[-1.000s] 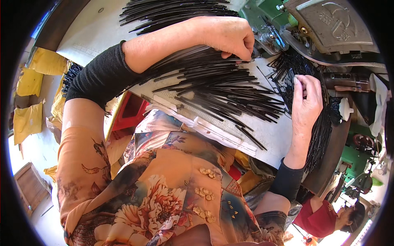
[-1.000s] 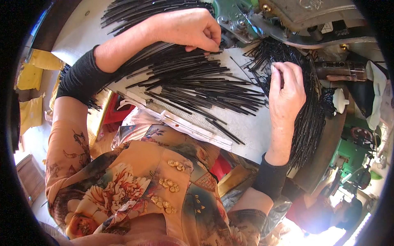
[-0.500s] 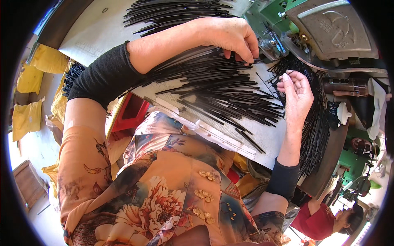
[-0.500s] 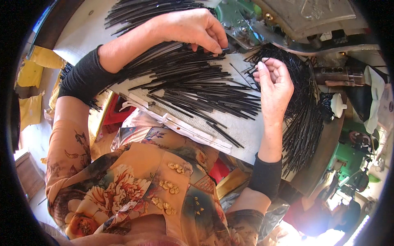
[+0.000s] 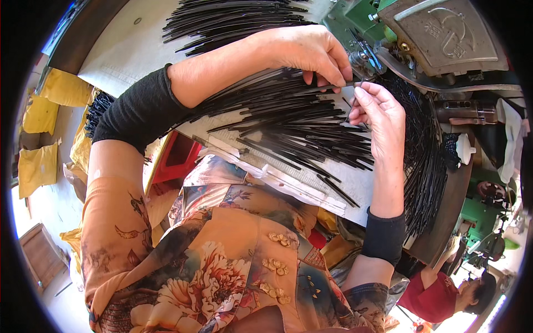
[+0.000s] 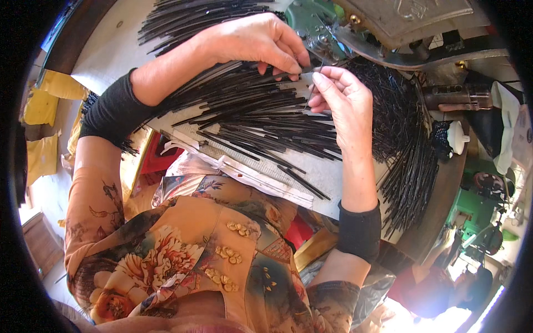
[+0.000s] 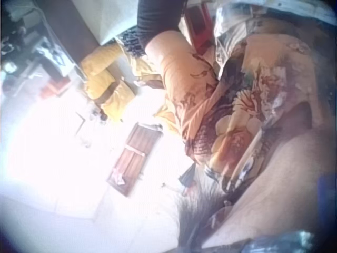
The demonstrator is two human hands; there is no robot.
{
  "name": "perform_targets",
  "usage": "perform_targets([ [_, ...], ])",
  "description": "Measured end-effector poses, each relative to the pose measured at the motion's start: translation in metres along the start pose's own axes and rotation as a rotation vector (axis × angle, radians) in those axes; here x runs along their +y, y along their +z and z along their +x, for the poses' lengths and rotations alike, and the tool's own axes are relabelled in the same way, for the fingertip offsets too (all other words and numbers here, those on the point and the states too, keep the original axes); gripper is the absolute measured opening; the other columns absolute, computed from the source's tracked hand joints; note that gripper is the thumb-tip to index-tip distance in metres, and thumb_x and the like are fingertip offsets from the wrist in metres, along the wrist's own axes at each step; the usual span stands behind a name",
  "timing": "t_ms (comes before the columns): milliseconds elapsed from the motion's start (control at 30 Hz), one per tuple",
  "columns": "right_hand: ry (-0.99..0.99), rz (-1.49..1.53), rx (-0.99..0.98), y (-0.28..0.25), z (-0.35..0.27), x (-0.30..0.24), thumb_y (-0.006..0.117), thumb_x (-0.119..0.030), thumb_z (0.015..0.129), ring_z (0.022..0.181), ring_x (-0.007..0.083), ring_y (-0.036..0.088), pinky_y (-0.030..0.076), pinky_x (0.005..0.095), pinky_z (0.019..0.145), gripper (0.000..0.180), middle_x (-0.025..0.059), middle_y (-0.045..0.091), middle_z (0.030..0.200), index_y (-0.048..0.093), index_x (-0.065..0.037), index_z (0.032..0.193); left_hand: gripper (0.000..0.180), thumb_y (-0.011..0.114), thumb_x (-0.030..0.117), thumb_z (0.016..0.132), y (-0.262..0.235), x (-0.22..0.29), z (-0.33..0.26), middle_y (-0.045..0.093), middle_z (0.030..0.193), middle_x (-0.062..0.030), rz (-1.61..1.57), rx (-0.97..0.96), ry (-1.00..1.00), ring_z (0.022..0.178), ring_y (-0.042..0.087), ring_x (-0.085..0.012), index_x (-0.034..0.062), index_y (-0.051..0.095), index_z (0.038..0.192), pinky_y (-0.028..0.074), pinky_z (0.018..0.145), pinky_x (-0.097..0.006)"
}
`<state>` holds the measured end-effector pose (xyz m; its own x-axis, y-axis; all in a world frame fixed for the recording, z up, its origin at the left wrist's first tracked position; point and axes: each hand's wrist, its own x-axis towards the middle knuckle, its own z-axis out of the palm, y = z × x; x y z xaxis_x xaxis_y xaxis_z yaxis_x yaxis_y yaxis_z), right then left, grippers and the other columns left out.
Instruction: The person assembles umbrella ribs by picking up rib pieces from the table, joining the components together, pressing them using a machine, and placing the assembled ribs aside.
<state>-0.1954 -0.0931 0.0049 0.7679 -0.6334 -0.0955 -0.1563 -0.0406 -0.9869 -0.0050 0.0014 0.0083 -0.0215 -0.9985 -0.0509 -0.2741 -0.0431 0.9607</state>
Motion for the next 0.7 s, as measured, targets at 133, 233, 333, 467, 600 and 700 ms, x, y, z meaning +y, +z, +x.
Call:
perform_targets([
  [133,0.046,0.046,-0.033,0.000,0.001,0.001,0.061,-0.015,0.084,0.058,0.0085,0.058,0.048,0.0200,0.051,0.018,0.0044,0.060,0.072,0.059,0.001,0.092,0.027,0.065,0.016,0.076,0.005,0.001,0.000,0.065,0.072,-0.0038,0.037,0.004,0.036,0.059,0.056,-0.0066,-0.0019,0.065,0.096,0.045,0.049,-0.019],
  [233,0.067,0.046,-0.029,0.001,0.000,0.000,0.062,-0.016,0.083,0.055,0.0083,0.057,0.047,0.0197,0.049,0.017,0.0039,0.060,0.070,0.060,0.001,0.088,0.027,0.065,0.016,0.076,0.007,0.003,-0.001,0.065,0.071,-0.0042,0.085,0.006,0.054,0.059,0.056,-0.0069,-0.0023,0.064,0.096,0.046,0.050,-0.020],
  [333,0.085,0.034,-0.015,0.002,0.001,0.000,0.062,-0.015,0.082,0.053,0.0080,0.056,0.045,0.0191,0.048,0.016,0.0034,0.059,0.068,0.060,0.000,0.086,0.026,0.065,0.015,0.075,0.010,0.007,-0.003,0.065,0.070,-0.0046,0.196,0.041,0.078,0.058,0.056,-0.0070,-0.0021,0.064,0.096,0.047,0.051,-0.021],
  [467,0.092,0.043,-0.002,0.005,0.001,-0.001,0.062,-0.015,0.080,0.051,0.0076,0.054,0.043,0.0186,0.045,0.016,0.0030,0.059,0.066,0.060,0.000,0.085,0.025,0.064,0.013,0.075,0.012,-0.005,-0.001,0.066,0.069,-0.0046,0.391,0.162,0.285,0.057,0.057,-0.0072,-0.0019,0.064,0.095,0.047,0.052,-0.022],
  [600,0.098,0.033,0.024,-0.001,0.001,0.004,0.062,-0.015,0.081,0.050,0.0072,0.053,0.041,0.0185,0.044,0.015,0.0029,0.058,0.066,0.060,0.000,0.085,0.025,0.063,0.013,0.076,0.006,0.004,-0.001,0.066,0.070,-0.0051,0.370,0.116,0.185,0.058,0.059,-0.0078,-0.0020,0.063,0.096,0.047,0.051,-0.022],
  [700,0.095,0.061,0.017,-0.005,0.001,0.005,0.062,-0.015,0.081,0.049,0.0067,0.052,0.040,0.0184,0.043,0.015,0.0029,0.058,0.066,0.060,0.000,0.084,0.029,0.060,0.014,0.075,0.002,0.008,-0.001,0.066,0.075,-0.0064,0.161,0.130,0.042,0.060,0.063,-0.0118,0.0004,0.062,0.100,0.051,0.051,-0.024],
])
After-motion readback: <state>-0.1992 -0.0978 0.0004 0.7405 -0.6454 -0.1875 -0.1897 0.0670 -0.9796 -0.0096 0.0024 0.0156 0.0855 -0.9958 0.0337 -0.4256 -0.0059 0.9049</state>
